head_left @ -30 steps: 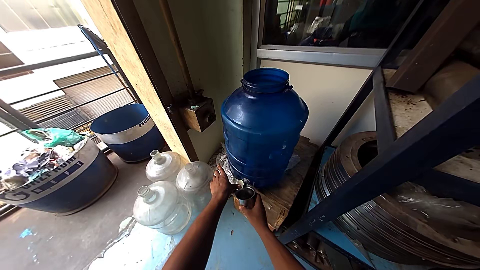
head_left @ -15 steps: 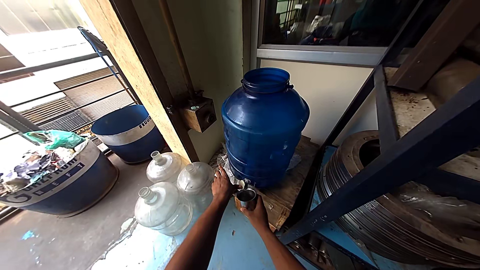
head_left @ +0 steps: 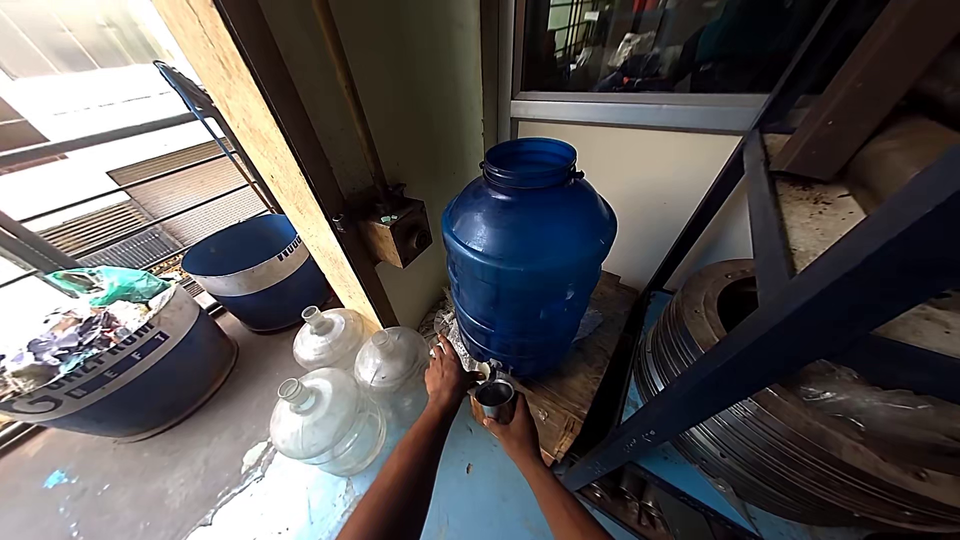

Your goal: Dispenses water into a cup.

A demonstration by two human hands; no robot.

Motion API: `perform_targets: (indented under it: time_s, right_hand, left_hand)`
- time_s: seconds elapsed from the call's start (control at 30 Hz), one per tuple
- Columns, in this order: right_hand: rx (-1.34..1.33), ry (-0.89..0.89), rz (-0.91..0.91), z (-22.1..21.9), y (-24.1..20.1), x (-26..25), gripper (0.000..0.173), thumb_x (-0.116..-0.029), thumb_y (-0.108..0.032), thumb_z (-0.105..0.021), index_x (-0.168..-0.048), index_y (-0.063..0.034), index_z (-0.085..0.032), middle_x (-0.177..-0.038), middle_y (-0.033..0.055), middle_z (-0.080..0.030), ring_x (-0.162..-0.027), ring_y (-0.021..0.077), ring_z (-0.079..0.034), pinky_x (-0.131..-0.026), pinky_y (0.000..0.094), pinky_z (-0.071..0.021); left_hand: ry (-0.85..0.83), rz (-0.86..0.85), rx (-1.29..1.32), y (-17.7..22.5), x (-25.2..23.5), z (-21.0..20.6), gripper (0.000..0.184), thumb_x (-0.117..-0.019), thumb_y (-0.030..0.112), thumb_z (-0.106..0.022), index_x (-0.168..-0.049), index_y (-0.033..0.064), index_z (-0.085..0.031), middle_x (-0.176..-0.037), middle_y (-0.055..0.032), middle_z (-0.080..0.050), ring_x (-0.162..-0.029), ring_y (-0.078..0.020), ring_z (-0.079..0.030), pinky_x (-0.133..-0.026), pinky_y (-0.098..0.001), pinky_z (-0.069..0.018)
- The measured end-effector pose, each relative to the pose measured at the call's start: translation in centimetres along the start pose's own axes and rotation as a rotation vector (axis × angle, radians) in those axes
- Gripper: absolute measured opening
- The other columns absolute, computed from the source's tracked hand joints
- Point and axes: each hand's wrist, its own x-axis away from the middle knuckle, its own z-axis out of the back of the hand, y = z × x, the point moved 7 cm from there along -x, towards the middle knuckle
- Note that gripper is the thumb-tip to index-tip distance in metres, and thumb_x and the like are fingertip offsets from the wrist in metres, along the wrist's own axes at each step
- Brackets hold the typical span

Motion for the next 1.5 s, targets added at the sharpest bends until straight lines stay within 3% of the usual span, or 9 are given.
perform_targets:
  time_s: [0.4,1.17,1.5]
  right_hand:
    - [-0.011,-0.014,0.030,-0.5,-0.2,-0.3,0.087,-0.0736,-0.017,-0.086,-0.147,0.0039,-0.043,-0.143,0.0217,-0.055,-0.131,0.0290,-0.056,-0.111,0.0414,-0.0451]
    - [-0.121,0.044,0.056,-1.0,0.5,-0.8,0.085,-0.0721,-0.017,-0.085,-0.145,0.0023,-0.045,-0.137,0.0200,-0.060,-0.126,0.0291,-0.060,-0.109,0.0429,-0.0478]
    - [-0.122,0.011,0.037,-1.2,0.4,-0.7,0.089,-0.0729,-0.018,-0.085,-0.149,0.0021,-0.042,-0.143,0.0210,-0.056,-0.131,0.0302,-0.057,-0.112,0.0438,-0.0451]
  left_hand:
    - [0.005,-0.010,0.000,0.0,-0.1,-0.1,0.125,-0.0764,0.053,-0.086,-0.162,0.0027,-0.010,-0.150,-0.0229,-0.045,-0.126,-0.0372,-0.059,-0.101,-0.0493,-0.0525]
    - [0.036,-0.034,-0.014,-0.3,-0.2,-0.5,0.123,-0.0780,0.051,-0.086,-0.162,0.0024,-0.011,-0.154,-0.0237,-0.042,-0.130,-0.0363,-0.057,-0.104,-0.0484,-0.0513]
    - [0.046,-0.037,-0.018,-0.5,-0.2,-0.9,0.122,-0.0788,0.053,-0.085,-0.162,0.0015,-0.012,-0.153,-0.0243,-0.043,-0.130,-0.0364,-0.057,-0.104,-0.0482,-0.0516]
